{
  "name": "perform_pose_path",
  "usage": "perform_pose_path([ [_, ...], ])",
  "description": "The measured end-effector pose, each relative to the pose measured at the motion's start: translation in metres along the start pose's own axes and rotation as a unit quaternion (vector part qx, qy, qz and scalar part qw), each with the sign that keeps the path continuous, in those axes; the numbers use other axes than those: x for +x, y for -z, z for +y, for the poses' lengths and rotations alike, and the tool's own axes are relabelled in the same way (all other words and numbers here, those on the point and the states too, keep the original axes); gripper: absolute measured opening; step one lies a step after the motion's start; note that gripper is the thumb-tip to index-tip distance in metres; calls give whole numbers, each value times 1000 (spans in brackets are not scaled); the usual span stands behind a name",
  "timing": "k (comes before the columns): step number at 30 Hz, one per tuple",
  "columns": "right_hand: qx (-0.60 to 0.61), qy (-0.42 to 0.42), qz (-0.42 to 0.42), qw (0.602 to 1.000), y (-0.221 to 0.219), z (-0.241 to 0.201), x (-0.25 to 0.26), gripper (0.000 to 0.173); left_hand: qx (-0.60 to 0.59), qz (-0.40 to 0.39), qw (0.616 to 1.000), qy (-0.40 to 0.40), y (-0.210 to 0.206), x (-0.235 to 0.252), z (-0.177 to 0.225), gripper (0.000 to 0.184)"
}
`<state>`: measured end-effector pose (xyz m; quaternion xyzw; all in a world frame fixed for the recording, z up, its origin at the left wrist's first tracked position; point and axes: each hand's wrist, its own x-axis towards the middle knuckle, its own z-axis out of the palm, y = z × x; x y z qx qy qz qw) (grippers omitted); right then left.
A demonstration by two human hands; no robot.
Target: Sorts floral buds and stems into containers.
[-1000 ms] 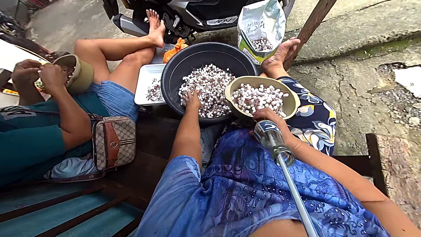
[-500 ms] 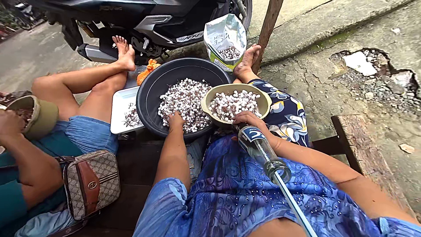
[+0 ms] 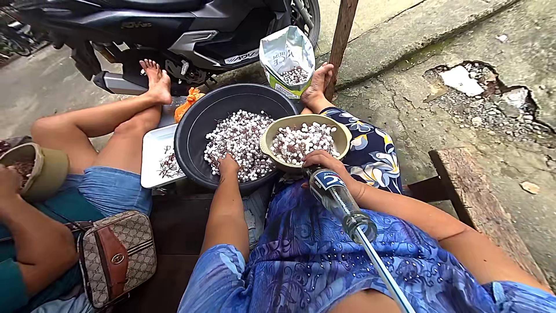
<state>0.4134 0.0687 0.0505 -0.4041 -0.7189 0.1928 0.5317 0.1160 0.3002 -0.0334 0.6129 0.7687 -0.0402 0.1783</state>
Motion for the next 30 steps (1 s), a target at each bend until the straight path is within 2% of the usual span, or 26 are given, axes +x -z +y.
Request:
perform_pose_path([
  [3, -1, 5, 5, 1000, -2, 4, -2, 39, -2, 4, 1000, -2, 1, -1, 0, 54],
  [7, 3, 3, 0, 1000, -3, 2, -2, 40, 27, -43, 999, -11, -4, 3, -5, 64],
  [16, -1, 9, -2, 1000, -2, 2, -3, 39, 18, -21, 999, -18, -3, 1, -4, 37],
  [22, -7, -2, -6, 1000, -1, -1, -1, 39, 21, 1, 999, -33, 11, -11, 1, 33],
  [26, -8, 0, -10, 1000, 0, -2, 0, 38, -43, 34, 996, -72, 32, -24, -3, 36],
  [30, -5, -2, -16, 1000, -2, -2, 3, 39, -169, 65, 978, -99, 50, -33, -9, 34],
])
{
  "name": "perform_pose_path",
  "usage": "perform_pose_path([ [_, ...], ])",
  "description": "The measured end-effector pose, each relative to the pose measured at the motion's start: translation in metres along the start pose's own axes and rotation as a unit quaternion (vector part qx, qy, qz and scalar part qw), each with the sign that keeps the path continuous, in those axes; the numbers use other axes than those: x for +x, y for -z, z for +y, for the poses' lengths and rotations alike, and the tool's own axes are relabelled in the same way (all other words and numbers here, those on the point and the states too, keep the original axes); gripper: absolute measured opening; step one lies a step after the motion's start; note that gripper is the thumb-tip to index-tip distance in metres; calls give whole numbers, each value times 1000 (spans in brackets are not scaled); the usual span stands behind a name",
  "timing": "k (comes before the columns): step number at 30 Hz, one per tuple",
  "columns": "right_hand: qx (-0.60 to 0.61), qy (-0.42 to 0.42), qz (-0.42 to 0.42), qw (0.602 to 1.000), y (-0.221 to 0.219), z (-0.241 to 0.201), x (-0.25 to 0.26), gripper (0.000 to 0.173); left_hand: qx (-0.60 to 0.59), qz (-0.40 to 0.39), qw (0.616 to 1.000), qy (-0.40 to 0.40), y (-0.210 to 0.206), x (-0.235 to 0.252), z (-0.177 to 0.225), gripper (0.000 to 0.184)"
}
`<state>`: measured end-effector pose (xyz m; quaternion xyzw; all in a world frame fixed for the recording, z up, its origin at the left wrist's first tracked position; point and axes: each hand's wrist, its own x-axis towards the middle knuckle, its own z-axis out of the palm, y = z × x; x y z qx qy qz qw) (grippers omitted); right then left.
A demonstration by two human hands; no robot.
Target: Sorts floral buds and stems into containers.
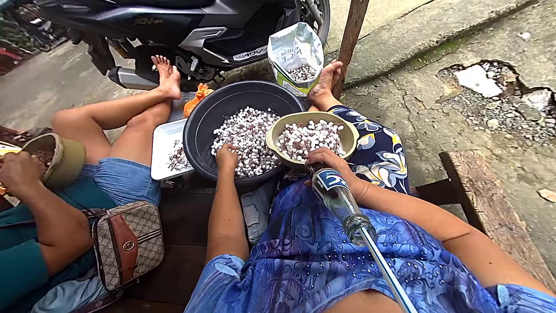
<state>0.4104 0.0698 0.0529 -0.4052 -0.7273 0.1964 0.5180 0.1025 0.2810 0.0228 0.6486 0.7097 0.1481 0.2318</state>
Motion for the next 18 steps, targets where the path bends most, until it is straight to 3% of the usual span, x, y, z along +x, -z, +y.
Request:
perform_pose_path([
  [3, -3, -1, -5, 1000, 0, -1, 1, 39, -172, 5, 985, 8, 8, -2, 13, 37],
  [6, -9, 5, -6, 1000, 0, 0, 2, 40, -367, -2, 930, -9, 22, -15, 43, 40],
  [9, -7, 1, -4, 1000, 2, -2, 2, 40, -478, -32, 877, -36, 34, -27, 70, 34],
  [13, -8, 9, -1, 1000, 4, 1, 2, 39, -508, -82, 855, -65, 39, -39, 98, 27],
  [18, -12, 4, 1, 1000, 5, 0, 2, 38, -453, -132, 876, -101, 25, -46, 122, 25],
])
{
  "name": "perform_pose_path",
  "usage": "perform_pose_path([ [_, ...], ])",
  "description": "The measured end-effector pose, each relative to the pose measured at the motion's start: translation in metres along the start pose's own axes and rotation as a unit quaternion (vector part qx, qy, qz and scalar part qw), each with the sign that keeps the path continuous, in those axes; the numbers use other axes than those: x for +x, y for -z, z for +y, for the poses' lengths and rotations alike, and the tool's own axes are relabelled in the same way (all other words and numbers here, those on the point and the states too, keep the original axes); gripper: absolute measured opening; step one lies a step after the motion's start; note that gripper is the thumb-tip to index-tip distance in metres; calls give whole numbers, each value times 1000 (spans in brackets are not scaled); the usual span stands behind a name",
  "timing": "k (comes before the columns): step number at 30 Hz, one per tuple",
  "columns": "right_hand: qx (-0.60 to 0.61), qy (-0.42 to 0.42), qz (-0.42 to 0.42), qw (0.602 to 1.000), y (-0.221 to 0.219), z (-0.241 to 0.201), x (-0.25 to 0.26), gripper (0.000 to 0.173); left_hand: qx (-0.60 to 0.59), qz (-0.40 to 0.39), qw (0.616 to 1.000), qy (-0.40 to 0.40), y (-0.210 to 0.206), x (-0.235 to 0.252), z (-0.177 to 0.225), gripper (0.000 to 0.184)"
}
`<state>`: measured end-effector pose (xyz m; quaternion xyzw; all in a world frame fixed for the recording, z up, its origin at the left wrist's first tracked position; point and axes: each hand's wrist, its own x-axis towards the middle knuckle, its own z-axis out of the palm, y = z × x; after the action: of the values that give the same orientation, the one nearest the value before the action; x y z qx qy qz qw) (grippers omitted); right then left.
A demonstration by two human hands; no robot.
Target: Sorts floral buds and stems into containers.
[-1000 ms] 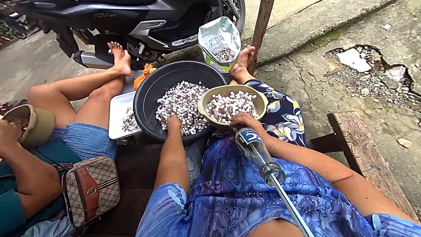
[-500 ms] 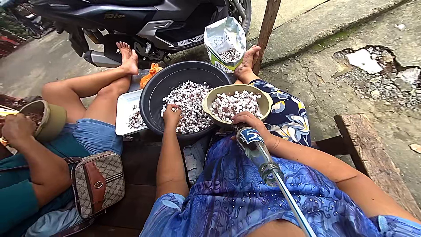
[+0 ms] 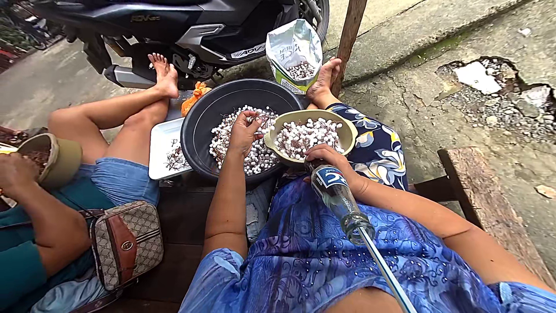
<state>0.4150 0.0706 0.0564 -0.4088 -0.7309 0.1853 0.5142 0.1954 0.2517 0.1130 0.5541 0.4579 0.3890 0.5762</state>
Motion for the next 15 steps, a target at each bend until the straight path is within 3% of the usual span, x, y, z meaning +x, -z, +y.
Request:
perform_pose_path([
  [5, -4, 0, 8, 1000, 0, -1, -1, 40, 8, -59, 998, -16, -16, 4, -7, 25],
  [15, -1, -5, -6, 1000, -1, 0, -4, 41, 19, -71, 997, -31, -27, 0, -8, 22],
])
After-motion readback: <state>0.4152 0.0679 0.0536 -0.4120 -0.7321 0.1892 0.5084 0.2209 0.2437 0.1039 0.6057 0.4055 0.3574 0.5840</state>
